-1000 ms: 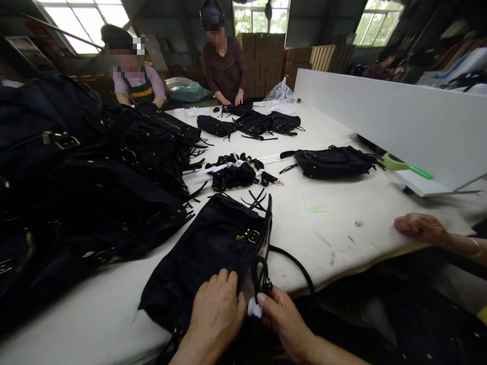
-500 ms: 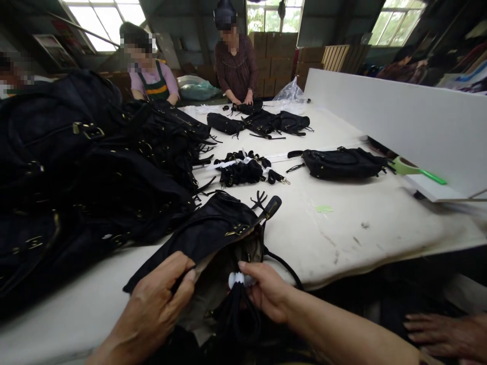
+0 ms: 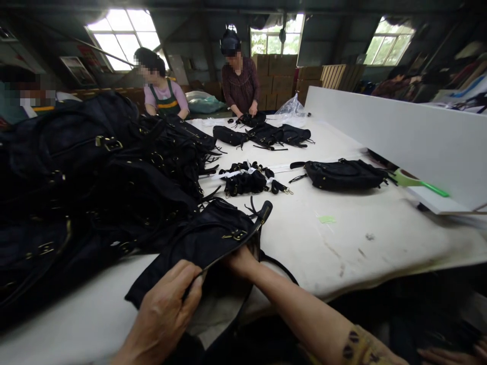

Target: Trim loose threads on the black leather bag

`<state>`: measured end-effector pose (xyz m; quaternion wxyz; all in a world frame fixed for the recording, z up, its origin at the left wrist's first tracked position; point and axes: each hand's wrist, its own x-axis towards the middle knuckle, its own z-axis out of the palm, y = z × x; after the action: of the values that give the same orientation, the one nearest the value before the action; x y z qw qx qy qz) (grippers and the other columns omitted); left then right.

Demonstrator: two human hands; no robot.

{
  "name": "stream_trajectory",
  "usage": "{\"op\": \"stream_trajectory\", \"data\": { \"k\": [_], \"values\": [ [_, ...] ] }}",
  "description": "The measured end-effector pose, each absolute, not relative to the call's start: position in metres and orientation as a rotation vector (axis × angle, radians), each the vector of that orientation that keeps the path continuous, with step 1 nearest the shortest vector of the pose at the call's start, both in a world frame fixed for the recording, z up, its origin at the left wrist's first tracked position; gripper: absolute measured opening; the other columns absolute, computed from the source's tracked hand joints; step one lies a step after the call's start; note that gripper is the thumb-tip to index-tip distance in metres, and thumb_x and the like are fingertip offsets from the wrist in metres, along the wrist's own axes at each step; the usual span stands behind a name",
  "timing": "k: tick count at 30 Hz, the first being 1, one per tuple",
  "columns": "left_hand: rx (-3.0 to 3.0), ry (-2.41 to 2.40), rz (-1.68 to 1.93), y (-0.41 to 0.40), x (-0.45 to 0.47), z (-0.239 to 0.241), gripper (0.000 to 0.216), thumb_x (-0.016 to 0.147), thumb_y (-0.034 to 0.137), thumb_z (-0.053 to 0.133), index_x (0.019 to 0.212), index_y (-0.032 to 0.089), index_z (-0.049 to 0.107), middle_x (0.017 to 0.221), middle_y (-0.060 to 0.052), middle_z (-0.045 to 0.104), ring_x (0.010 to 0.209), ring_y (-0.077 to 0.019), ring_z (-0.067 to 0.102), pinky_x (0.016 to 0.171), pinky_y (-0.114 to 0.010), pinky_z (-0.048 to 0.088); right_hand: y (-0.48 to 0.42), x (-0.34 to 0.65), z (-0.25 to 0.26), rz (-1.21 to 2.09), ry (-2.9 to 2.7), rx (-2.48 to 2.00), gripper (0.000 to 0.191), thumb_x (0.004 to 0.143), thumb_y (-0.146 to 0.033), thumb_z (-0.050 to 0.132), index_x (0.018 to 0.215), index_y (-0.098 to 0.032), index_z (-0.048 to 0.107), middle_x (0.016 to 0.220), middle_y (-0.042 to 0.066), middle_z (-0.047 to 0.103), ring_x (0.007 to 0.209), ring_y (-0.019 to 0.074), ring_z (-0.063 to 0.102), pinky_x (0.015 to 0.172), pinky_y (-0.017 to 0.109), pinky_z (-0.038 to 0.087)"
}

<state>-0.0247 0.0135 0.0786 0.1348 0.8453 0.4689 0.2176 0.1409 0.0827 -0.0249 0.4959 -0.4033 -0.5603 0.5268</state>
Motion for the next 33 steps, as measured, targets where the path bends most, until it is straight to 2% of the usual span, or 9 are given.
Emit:
{"op": "stream_trajectory", "data": {
  "k": [5,8,11,15,19,25,28,31,33],
  "values": [
    [2.717,1.188,0.432,-0.013,-0.012,0.03,0.013,0.083,0.019,0.052,0.093,0.024,0.058,0.089,0.0,0.065,0.084,-0.0168,0.06,0.078,-0.03,0.046,0.041,0.182,-0.011,0.823,-1.976,-1.008,0.024,0.079,-0.016,0.055,0.099,-0.024,0.066,0.109,0.004,0.067,0.116,0.0244,0.052,0.106,0.042,0.037],
    [2.925,1.207,0.478,-0.029,-0.019,0.003,0.046,0.071,0.026,0.064,0.116,0.024,0.056,0.114,-0.003,0.065,0.106,-0.021,0.057,0.098,-0.035,0.037,0.017,0.205,-0.011,0.75,-2.049,-1.173,0.016,0.075,-0.011,0.055,0.083,-0.021,0.065,0.091,0.004,0.066,0.092,0.0207,0.06,0.084,0.032,0.05],
    [2.961,1.352,0.495,-0.04,-0.025,-0.013,0.062,0.069,0.039,0.067,0.128,0.027,0.051,0.127,-0.003,0.061,0.117,-0.0232,0.052,0.106,-0.037,0.026,0.01,0.227,-0.014,0.661,-1.966,-1.262,0.012,0.082,-0.014,0.053,0.078,-0.02,0.062,0.079,0.003,0.062,0.076,0.0168,0.059,0.071,0.028,0.05],
    [2.876,1.446,0.394,-0.045,-0.02,-0.024,0.054,0.074,0.048,0.067,0.125,0.036,0.053,0.133,0.003,0.058,0.125,-0.0207,0.046,0.111,-0.035,0.017,0.038,0.256,-0.018,0.393,-1.649,-1.375,0.033,0.08,-0.008,0.046,0.109,-0.021,0.057,0.112,0.01,0.057,0.1,0.0207,0.056,0.073,0.031,0.052],
    [3.077,1.23,0.444,-0.037,-0.022,-0.028,0.024,0.084,0.034,0.056,0.108,0.035,0.062,0.119,0.009,0.066,0.117,-0.0159,0.051,0.113,-0.033,0.01,0.075,0.284,-0.024,0.223,-1.869,-1.489,0.065,0.07,0.001,0.041,0.132,-0.017,0.044,0.129,0.013,0.049,0.12,0.0254,0.044,0.097,0.045,0.044],
    [2.985,1.391,0.24,-0.021,-0.066,-0.006,0.054,0.068,0.002,0.048,0.109,0.036,0.06,0.127,0.008,0.062,0.121,-0.0171,0.052,0.107,-0.038,0.028,0.08,0.301,-0.017,0.282,-2.154,-1.49,0.029,0.071,-0.01,0.063,0.098,-0.02,0.064,0.121,0.011,0.057,0.114,0.0284,0.048,0.098,0.046,0.042],
    [2.812,1.371,0.242,-0.017,-0.065,0.006,0.036,0.073,0.017,0.056,0.104,0.035,0.061,0.124,0.004,0.064,0.116,-0.0217,0.056,0.099,-0.042,0.042,0.071,0.296,-0.013,0.339,-2.262,-1.454,0.027,0.071,-0.011,0.066,0.096,-0.021,0.062,0.123,0.008,0.057,0.117,0.0277,0.046,0.101,0.044,0.038],
    [2.659,1.244,0.328,-0.01,-0.029,0.015,0.037,0.078,0.035,0.06,0.115,0.032,0.057,0.122,-0.001,0.064,0.11,-0.0241,0.06,0.093,-0.043,0.051,0.063,0.29,-0.01,0.429,-2.333,-1.41,0.016,0.073,-0.009,0.065,0.083,-0.02,0.06,0.096,0.005,0.065,0.103,0.0249,0.055,0.093,0.039,0.042],
    [2.498,1.263,0.319,0.0,0.009,0.021,0.046,0.082,0.032,0.056,0.128,0.029,0.048,0.131,-0.004,0.058,0.116,-0.0229,0.056,0.097,-0.041,0.049,0.058,0.288,-0.007,0.467,-2.357,-1.417,0.01,0.076,-0.011,0.062,0.075,-0.019,0.057,0.077,0.002,0.063,0.082,0.0213,0.059,0.078,0.033,0.046]
  ]
}}
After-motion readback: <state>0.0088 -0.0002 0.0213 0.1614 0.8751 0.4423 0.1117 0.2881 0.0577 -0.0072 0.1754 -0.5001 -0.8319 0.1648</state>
